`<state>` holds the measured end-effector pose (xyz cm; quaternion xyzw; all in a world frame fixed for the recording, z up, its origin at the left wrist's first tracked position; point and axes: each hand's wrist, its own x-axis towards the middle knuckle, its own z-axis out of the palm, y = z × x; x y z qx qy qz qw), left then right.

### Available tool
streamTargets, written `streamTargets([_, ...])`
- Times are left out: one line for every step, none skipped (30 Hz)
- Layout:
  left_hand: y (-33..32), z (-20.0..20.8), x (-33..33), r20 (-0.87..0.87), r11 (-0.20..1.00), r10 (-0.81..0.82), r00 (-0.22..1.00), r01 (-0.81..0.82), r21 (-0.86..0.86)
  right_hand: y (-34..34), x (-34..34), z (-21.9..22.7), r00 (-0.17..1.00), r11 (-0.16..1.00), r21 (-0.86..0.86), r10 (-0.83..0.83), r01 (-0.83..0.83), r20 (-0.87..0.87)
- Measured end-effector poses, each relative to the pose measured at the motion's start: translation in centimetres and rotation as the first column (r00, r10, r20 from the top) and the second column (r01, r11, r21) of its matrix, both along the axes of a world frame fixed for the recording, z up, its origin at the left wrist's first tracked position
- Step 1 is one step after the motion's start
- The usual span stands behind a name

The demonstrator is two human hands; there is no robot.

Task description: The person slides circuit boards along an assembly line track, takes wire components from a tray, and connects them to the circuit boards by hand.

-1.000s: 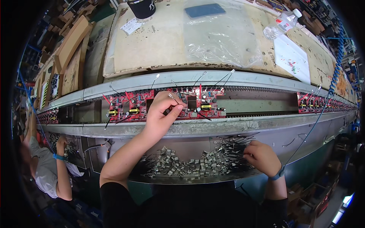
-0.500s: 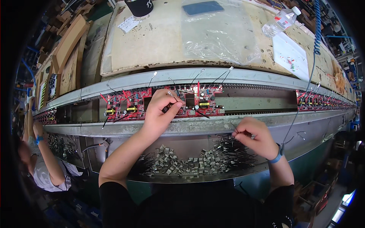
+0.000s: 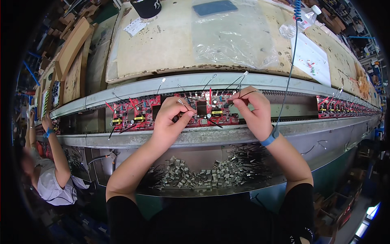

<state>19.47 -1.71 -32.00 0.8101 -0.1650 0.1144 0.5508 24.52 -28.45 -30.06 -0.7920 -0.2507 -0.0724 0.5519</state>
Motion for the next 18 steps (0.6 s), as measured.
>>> streamTargets([0.0, 0.0, 0.1, 0.011, 1.000, 0.000, 1.000, 0.000, 0.013, 0.0, -0.1, 0.0, 1.000, 1.000, -0.001, -0.002, 0.002, -0.003])
streamTargets([0.0, 0.0, 0.1, 0.021, 1.000, -0.001, 1.000, 0.000, 0.027, 0.0, -0.2, 0.1, 1.000, 1.000, -0.028, 0.006, -0.006, 0.007])
streamTargets([0.0, 0.1, 0.1, 0.020, 1.000, -0.005, 1.000, 0.005, 0.027, -0.1, -0.2, 0.0, 1.000, 0.998, -0.054, 0.012, -0.011, 0.017])
streamTargets([0.2, 0.2, 0.0, 0.004, 0.997, -0.023, 1.000, 0.023, 0.080, 0.0, -0.2, -0.1, 1.000, 0.999, -0.054, 0.007, -0.006, 0.015])
streamTargets([0.2, 0.3, 0.0, -0.012, 0.990, -0.040, 0.999, 0.042, 0.134, 0.0, -0.2, -0.2, 0.999, 0.998, -0.067, 0.014, -0.012, 0.028])
streamTargets([0.2, 0.4, -0.1, -0.012, 0.990, -0.045, 0.999, 0.046, 0.134, 0.2, -0.2, -0.3, 0.999, 0.997, -0.080, 0.022, -0.018, 0.042])
streamTargets([0.1, 0.4, -0.1, -0.011, 0.986, -0.018, 1.000, 0.020, 0.167, 0.2, -0.3, -0.3, 0.999, 0.997, -0.079, 0.017, -0.014, 0.043])
streamTargets([0.0, 0.6, -0.2, -0.007, 0.980, 0.008, 1.000, -0.006, 0.200, 0.3, -0.3, -0.3, 0.998, 0.995, -0.098, 0.008, -0.003, 0.058])
streamTargets([-0.1, 0.7, -0.3, -0.006, 0.980, 0.003, 1.000, -0.002, 0.200, 0.3, -0.4, -0.3, 0.997, 0.993, -0.117, -0.001, 0.010, 0.074])
streamTargets([-0.3, 0.9, -0.3, 0.005, 0.973, 0.036, 0.999, -0.036, 0.228, 0.3, -0.4, -0.3, 0.997, 0.993, -0.118, -0.005, 0.014, 0.075])
streamTargets([-0.4, 1.1, -0.4, 0.016, 0.964, 0.069, 0.997, -0.071, 0.255, 0.3, -0.4, -0.3, 0.997, 0.992, -0.124, -0.012, 0.021, 0.076])
streamTargets([-0.3, 1.0, -0.6, 0.017, 0.964, 0.067, 0.998, -0.069, 0.255, 0.3, -0.4, -0.3, 0.997, 0.991, -0.130, -0.016, 0.026, 0.075])
streamTargets([-0.2, 0.8, -0.7, 0.024, 0.960, 0.089, 0.996, -0.092, 0.263, 0.4, -0.4, -0.4, 0.997, 0.991, -0.130, -0.017, 0.027, 0.075])
streamTargets([0.0, 0.8, -0.9, 0.031, 0.956, 0.112, 0.993, -0.116, 0.270, 0.4, -0.4, -0.4, 0.998, 0.991, -0.132, -0.016, 0.025, 0.066])
streamTargets([0.1, 0.8, -1.2, 0.031, 0.957, 0.108, 0.994, -0.112, 0.269, 0.4, -0.5, -0.4, 0.998, 0.990, -0.136, -0.019, 0.026, 0.057])
streamTargets([0.3, 1.0, -1.6, 0.019, 0.957, 0.137, 0.990, -0.137, 0.255, 0.3, -0.5, -0.4, 0.998, 0.990, -0.138, -0.022, 0.029, 0.056])
streamTargets([0.5, 1.2, -2.0, 0.006, 0.957, 0.166, 0.986, -0.162, 0.242, 0.3, -0.4, -0.4, 0.996, 0.990, -0.138, -0.019, 0.030, 0.085])
streamTargets([0.8, 1.6, -2.5, 0.006, 0.956, 0.166, 0.986, -0.162, 0.243, 0.3, -0.4, -0.4, 0.993, 0.990, -0.135, -0.013, 0.029, 0.115])
